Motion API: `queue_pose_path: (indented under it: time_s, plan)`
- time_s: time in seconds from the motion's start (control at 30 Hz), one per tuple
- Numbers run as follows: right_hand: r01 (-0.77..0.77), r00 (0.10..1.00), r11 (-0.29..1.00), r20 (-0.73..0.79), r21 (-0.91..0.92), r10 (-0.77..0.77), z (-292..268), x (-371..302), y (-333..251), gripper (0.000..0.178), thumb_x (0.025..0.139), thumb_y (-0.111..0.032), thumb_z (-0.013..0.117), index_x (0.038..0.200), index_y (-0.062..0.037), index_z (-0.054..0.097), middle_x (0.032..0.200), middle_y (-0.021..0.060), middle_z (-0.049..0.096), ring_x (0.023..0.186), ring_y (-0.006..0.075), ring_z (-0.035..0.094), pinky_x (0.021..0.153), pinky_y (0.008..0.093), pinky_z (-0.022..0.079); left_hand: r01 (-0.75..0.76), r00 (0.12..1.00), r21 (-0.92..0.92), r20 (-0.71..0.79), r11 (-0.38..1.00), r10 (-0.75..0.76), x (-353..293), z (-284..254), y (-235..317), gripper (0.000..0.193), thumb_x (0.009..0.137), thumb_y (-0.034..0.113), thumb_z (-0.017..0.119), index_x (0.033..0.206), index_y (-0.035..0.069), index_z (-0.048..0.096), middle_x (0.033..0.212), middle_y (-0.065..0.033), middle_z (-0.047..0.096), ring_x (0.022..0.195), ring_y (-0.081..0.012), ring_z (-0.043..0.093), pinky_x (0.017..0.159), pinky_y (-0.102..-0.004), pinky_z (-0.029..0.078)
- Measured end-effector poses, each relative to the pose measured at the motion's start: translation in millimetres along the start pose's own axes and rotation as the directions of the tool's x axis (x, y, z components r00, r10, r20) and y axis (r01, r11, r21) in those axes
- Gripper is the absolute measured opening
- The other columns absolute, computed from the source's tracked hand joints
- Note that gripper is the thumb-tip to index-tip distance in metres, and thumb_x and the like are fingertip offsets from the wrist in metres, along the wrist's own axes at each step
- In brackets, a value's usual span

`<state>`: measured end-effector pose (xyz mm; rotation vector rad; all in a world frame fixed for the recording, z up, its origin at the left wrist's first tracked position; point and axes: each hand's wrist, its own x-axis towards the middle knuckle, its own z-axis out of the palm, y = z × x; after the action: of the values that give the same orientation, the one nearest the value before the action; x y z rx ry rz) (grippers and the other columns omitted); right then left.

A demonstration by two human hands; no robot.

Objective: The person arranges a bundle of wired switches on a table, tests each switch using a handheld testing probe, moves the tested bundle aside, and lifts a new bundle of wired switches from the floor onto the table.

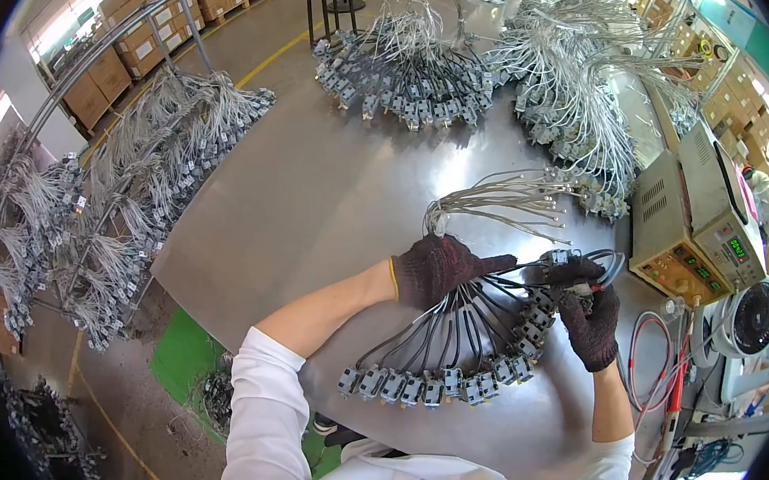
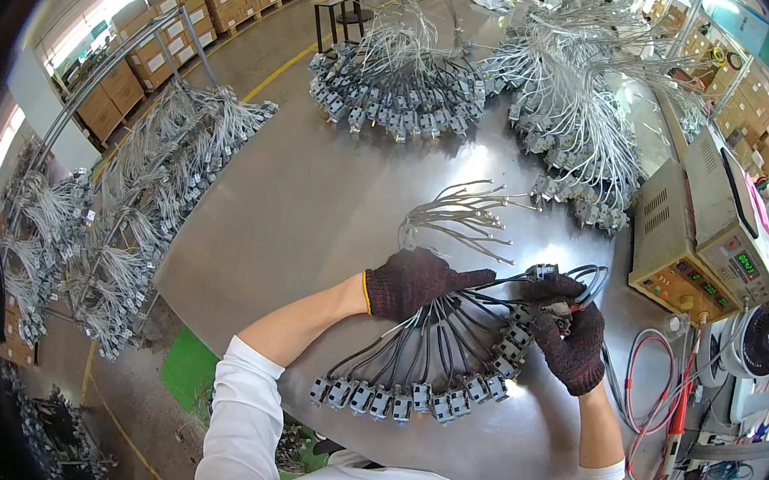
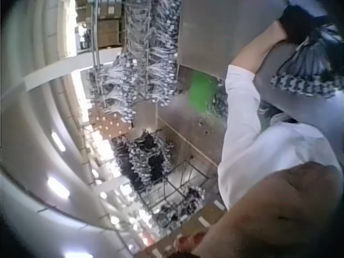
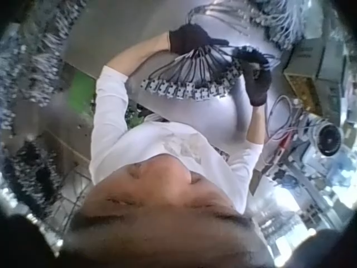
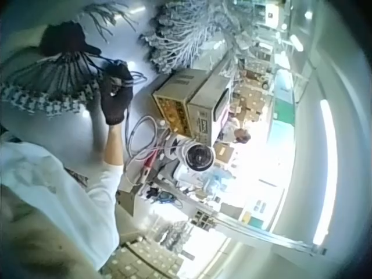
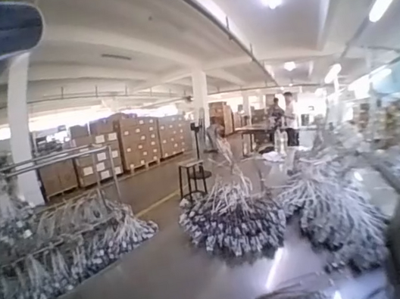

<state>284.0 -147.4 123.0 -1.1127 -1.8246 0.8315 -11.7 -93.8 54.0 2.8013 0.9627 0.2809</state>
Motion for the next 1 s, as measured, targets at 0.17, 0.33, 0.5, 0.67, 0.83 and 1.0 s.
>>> queue_pose_path:
  time_s: [0.17,0.33,0.5,0.67,0.83,1.0]
  plan:
    - [0.007,1.0,1.0,0.008,0.02,-0.007,-1.1,-0.4,0.5,0.04,0.095,-0.025,0.07,0.125,-0.0005,0.063,0.112,0.0104,0.073,0.105,0.0201,0.067,0.098,0.0385,0.051,-0.019,0.999,0.017,-0.048,1.0,0.02,-2.3,0.2,0.1,0.09,0.085,0.003,0.055,0.166,0.028,0.025,0.084,-0.0179,0.066,0.076,-0.0367,0.068,0.063,-0.0488,0.056]
    - [0.042,0.998,0.999,0.046,0.004,-0.042,0.2,2.2,-0.4,0.039,0.095,-0.025,0.07,0.125,-0.0008,0.064,0.112,0.0104,0.073,0.106,0.0204,0.067,0.099,0.0386,0.051,-0.032,0.997,0.106,-0.06,0.994,0.039,-3.4,3.7,-0.6,0.093,0.082,0.007,0.056,0.167,0.023,0.022,0.075,-0.0157,0.061,0.067,-0.0337,0.064,0.058,-0.0462,0.054]
    - [0.039,0.999,0.998,0.035,0.043,-0.041,8.7,5.1,-10.1,0.029,0.091,-0.009,0.069,0.118,0.001,0.067,0.112,0.0115,0.073,0.104,0.0206,0.067,0.097,0.0368,0.051,-0.017,0.991,0.355,-0.118,0.935,0.062,-11.5,30.1,-12.3,0.099,0.078,0.009,0.06,0.168,0.018,0.019,0.071,-0.0147,0.06,0.063,-0.0323,0.063,0.055,-0.0468,0.052]
    - [0.029,1.0,0.998,-0.006,0.049,-0.029,12.8,-6.3,-13.7,0.027,0.091,-0.009,0.069,0.116,0.0011,0.068,0.11,0.0106,0.073,0.102,0.0195,0.066,0.095,0.0357,0.051,-0.095,0.991,0.018,-0.087,0.995,0.097,-12.8,3.9,-0.3,0.103,0.074,0.005,0.065,0.167,0.019,0.021,0.082,-0.0144,0.067,0.072,-0.035,0.068,0.059,-0.0476,0.054]
    - [0.032,0.999,0.998,-0.008,0.052,-0.031,21.7,-6.8,-18.4,0.028,0.09,-0.013,0.069,0.115,0.0009,0.067,0.106,0.0089,0.072,0.1,0.0194,0.066,0.094,0.0359,0.051,-0.054,0.997,0.01,-0.061,0.999,0.054,-28.9,-6.5,3.7,0.096,0.076,0.007,0.062,0.165,0.018,0.027,0.084,-0.0144,0.068,0.076,-0.0369,0.069,0.065,-0.0489,0.056]
    - [0.072,0.997,0.996,0.01,0.046,-0.073,21.4,-8.3,-18.8,0.03,0.091,-0.015,0.07,0.117,0.0004,0.066,0.107,0.0086,0.072,0.101,0.0193,0.066,0.094,0.0361,0.051,-0.059,0.994,0.001,-0.09,0.998,0.059,-33.4,-7.1,7.0,0.094,0.077,0.007,0.062,0.165,0.02,0.028,0.085,-0.0146,0.068,0.078,-0.0365,0.069,0.066,-0.049,0.056]
